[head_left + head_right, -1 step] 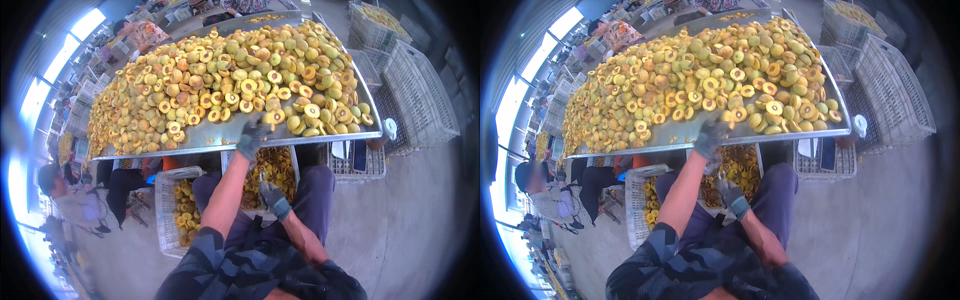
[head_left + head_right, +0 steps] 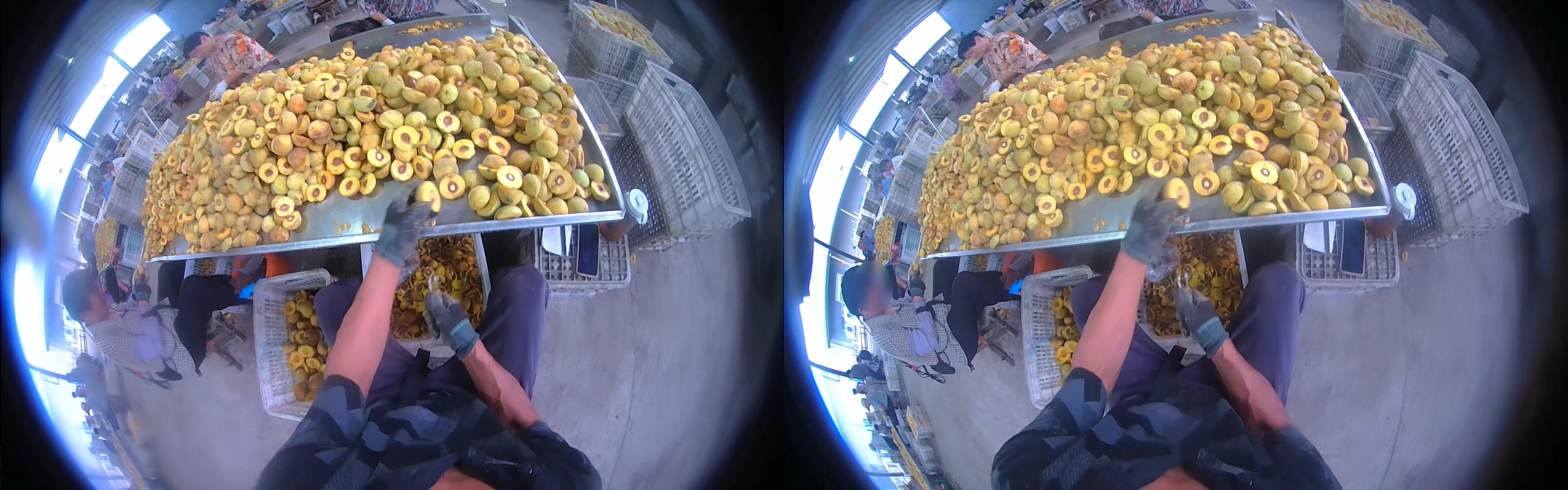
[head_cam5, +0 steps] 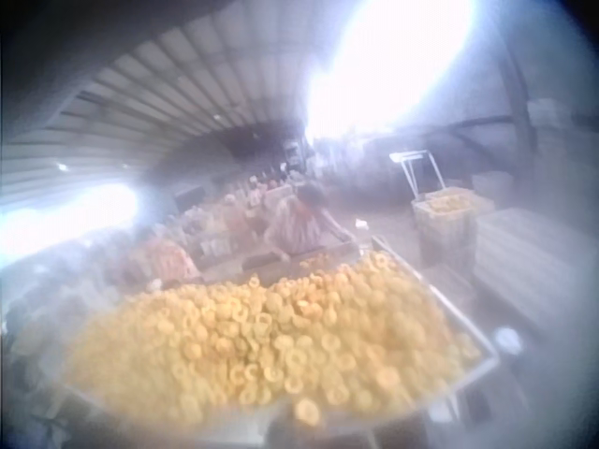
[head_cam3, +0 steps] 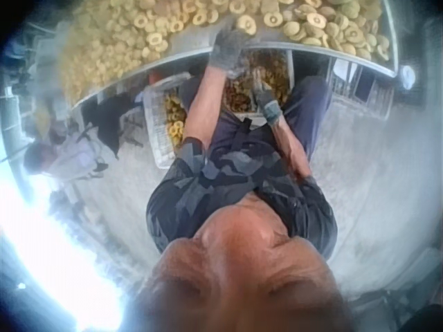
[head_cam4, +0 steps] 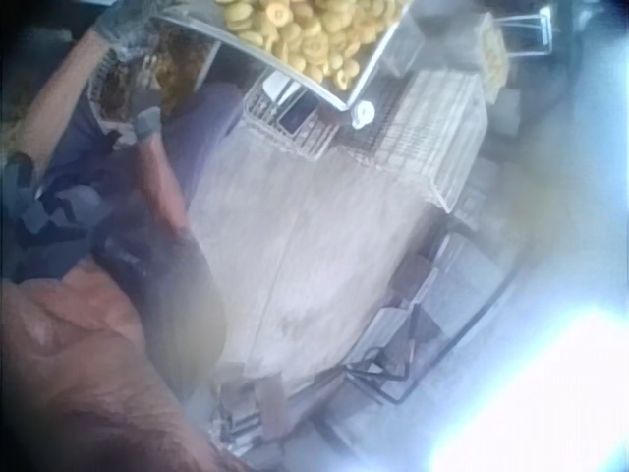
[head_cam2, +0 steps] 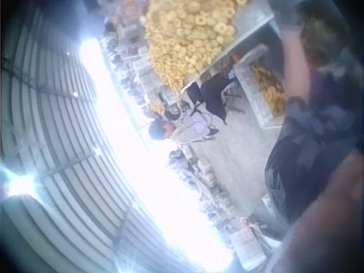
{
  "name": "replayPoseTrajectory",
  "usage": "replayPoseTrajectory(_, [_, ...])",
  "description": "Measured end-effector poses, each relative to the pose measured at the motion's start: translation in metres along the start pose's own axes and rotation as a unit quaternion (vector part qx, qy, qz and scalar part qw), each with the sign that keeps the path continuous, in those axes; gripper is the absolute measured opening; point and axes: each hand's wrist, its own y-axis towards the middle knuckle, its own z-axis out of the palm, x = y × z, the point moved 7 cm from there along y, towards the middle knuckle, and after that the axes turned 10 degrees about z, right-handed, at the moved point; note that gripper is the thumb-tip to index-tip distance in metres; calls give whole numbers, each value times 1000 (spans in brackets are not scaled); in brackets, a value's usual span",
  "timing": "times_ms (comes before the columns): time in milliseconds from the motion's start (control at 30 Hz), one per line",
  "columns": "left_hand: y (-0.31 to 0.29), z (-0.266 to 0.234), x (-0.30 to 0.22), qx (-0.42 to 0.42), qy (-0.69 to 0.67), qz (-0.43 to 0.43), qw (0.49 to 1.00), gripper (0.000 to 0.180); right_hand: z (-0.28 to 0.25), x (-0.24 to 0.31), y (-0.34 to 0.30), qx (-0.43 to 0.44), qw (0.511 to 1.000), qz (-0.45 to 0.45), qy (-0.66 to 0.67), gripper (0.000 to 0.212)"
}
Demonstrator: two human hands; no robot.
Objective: The person picks up fruit from a large metal tray, removes the pit from each piece using a handheld tool, and deposits the pitted fruit and pits into separate bins.
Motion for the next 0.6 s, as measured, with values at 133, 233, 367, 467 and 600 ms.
replayPoseTrajectory(133, [-75,-27,-29,4,-314,-16,949,58,10,42,-22,23,994,-108,-6,30])
replayPoseTrajectory(233, [-114,-39,-30,-43,-269,-1,962,56,31,67,-44,48,987,-133,-75,29])
replayPoseTrajectory(367, [-153,-24,-38,-126,-369,11,921,52,52,71,-51,22,977,-162,-140,26])
replayPoseTrajectory(467, [-165,-19,-52,-85,-41,153,984,43,59,65,-51,15,975,-165,-145,28])
replayPoseTrajectory(600, [-167,-16,-49,-88,-115,143,979,48,61,61,-55,21,978,-166,-126,28])
